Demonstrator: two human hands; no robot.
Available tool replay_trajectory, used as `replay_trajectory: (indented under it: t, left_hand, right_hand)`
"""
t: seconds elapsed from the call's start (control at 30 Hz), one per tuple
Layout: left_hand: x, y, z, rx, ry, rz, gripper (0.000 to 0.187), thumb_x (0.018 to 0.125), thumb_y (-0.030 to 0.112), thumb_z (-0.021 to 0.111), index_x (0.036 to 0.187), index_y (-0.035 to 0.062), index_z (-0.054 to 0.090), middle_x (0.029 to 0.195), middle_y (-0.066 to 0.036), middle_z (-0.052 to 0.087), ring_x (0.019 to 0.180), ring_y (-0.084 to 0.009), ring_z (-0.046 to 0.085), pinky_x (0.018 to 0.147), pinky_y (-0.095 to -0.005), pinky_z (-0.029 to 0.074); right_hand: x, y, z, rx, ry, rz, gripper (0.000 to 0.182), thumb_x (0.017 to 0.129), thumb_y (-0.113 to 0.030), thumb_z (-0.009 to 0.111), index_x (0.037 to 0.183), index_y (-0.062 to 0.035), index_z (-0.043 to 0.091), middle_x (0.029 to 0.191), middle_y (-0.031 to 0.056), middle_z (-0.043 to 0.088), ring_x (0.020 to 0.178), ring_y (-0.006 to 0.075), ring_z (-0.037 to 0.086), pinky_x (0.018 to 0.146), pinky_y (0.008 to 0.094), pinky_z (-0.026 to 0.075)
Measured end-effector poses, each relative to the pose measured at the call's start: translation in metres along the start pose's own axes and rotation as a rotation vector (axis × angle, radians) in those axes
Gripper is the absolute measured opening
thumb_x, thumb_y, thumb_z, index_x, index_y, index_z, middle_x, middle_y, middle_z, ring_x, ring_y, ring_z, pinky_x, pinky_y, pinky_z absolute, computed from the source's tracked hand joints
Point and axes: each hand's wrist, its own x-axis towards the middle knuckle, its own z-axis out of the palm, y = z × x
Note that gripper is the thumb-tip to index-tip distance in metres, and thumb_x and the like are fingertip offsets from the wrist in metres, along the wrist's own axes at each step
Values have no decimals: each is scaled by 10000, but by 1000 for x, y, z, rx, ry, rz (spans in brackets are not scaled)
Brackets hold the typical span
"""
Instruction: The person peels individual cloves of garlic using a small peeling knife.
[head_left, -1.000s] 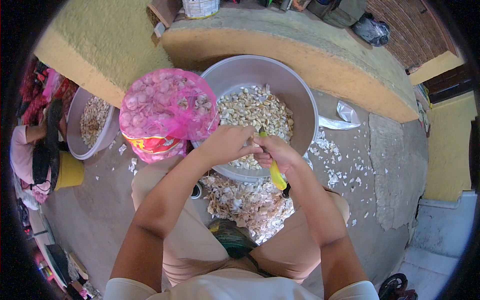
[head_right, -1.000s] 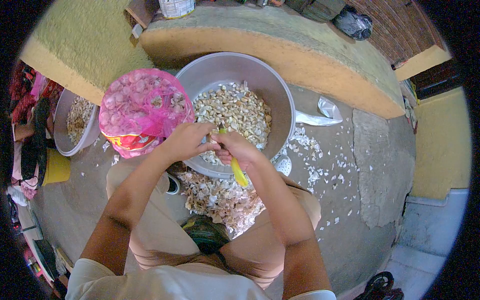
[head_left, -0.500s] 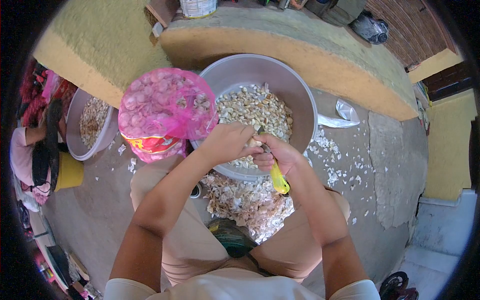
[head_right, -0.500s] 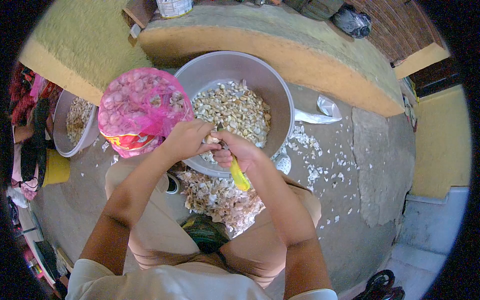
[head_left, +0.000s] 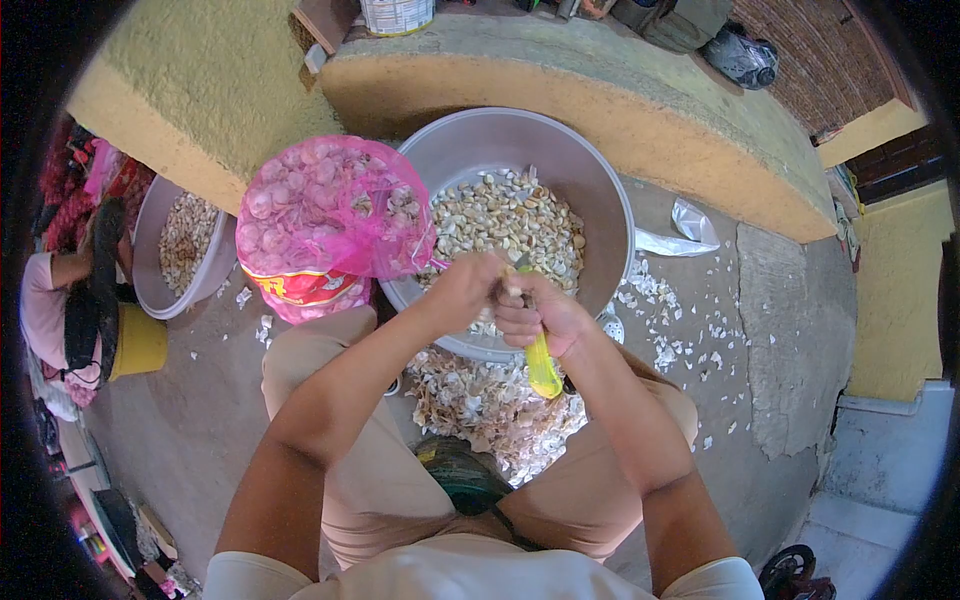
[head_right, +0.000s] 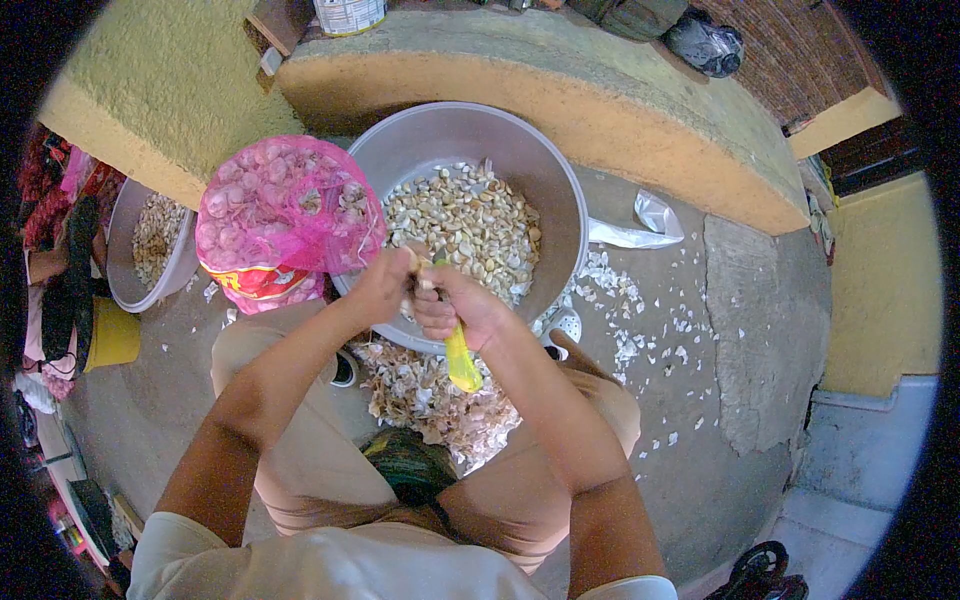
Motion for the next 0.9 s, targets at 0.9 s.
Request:
replay_trajectory:
  t: [0.9]
  left_hand:
    - [20, -4, -5, -586, 105, -650, 578, 875, 493, 163, 769, 56, 526, 561, -53, 522, 445, -121, 485, 376, -235, 364]
  right_hand:
    - [-3, -23, -3, -1267, 624, -712, 302, 716, -225, 610, 930, -14, 577, 786, 136, 605, 728, 231, 590, 680, 309, 443]
